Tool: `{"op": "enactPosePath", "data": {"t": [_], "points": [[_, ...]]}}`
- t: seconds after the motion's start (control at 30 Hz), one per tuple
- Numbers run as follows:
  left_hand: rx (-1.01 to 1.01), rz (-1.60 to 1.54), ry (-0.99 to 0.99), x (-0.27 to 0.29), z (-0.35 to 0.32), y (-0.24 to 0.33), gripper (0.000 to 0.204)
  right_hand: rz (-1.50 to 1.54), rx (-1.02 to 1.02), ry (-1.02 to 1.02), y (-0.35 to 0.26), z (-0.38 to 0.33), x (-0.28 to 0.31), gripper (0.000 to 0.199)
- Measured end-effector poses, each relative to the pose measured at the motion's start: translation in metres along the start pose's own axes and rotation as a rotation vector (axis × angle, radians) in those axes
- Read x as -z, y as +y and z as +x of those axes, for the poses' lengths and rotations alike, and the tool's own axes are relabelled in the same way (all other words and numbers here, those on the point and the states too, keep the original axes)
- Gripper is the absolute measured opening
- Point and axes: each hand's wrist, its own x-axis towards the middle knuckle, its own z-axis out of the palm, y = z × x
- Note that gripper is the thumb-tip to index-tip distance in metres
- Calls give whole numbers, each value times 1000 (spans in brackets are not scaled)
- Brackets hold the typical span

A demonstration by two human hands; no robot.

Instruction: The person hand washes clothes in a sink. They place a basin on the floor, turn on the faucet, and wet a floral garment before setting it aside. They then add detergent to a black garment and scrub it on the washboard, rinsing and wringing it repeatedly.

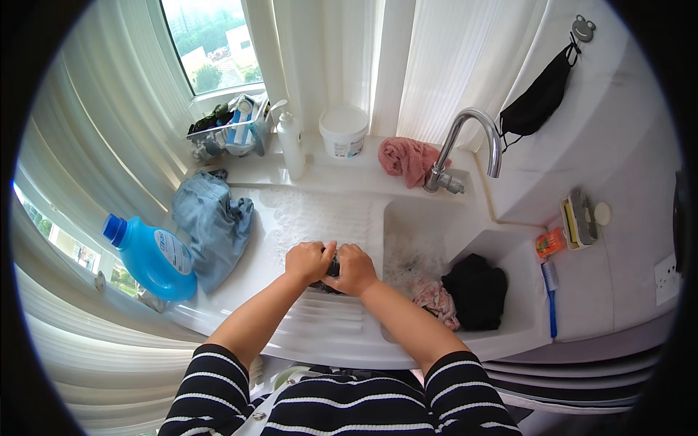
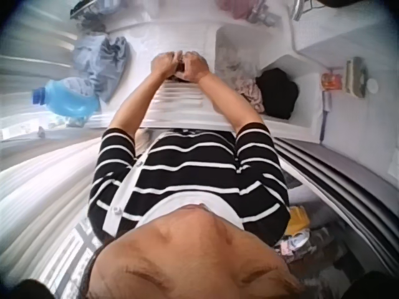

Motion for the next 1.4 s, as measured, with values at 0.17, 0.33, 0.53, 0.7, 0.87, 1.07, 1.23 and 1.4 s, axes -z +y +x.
{"op": "enactPosePath", "data": {"t": [0.17,0.33,0.53,0.7,0.87,1.07,1.23,1.4], "points": [[275,-778,-245,-9,12,37,86,167,-450,-171,44,-14,85,62],[412,-1187,7,-43,34,108,43,300,-1157,87,195,-72,120,52],[-298,63,152,-100,16,112,58,-104,-1005,-507,186,-89,123,65],[-346,399,-59,-103,9,120,70,-455,-692,-477,203,-76,81,80],[-357,409,-58,-104,12,119,66,-541,-617,-766,194,-71,42,99],[-357,402,-52,-104,10,120,65,-496,-635,-712,223,-68,26,86],[-368,384,-43,-104,10,119,65,-395,-365,-852,207,-78,34,78],[-373,375,-32,-101,9,117,64,-557,-689,-621,187,-85,11,55]]}}
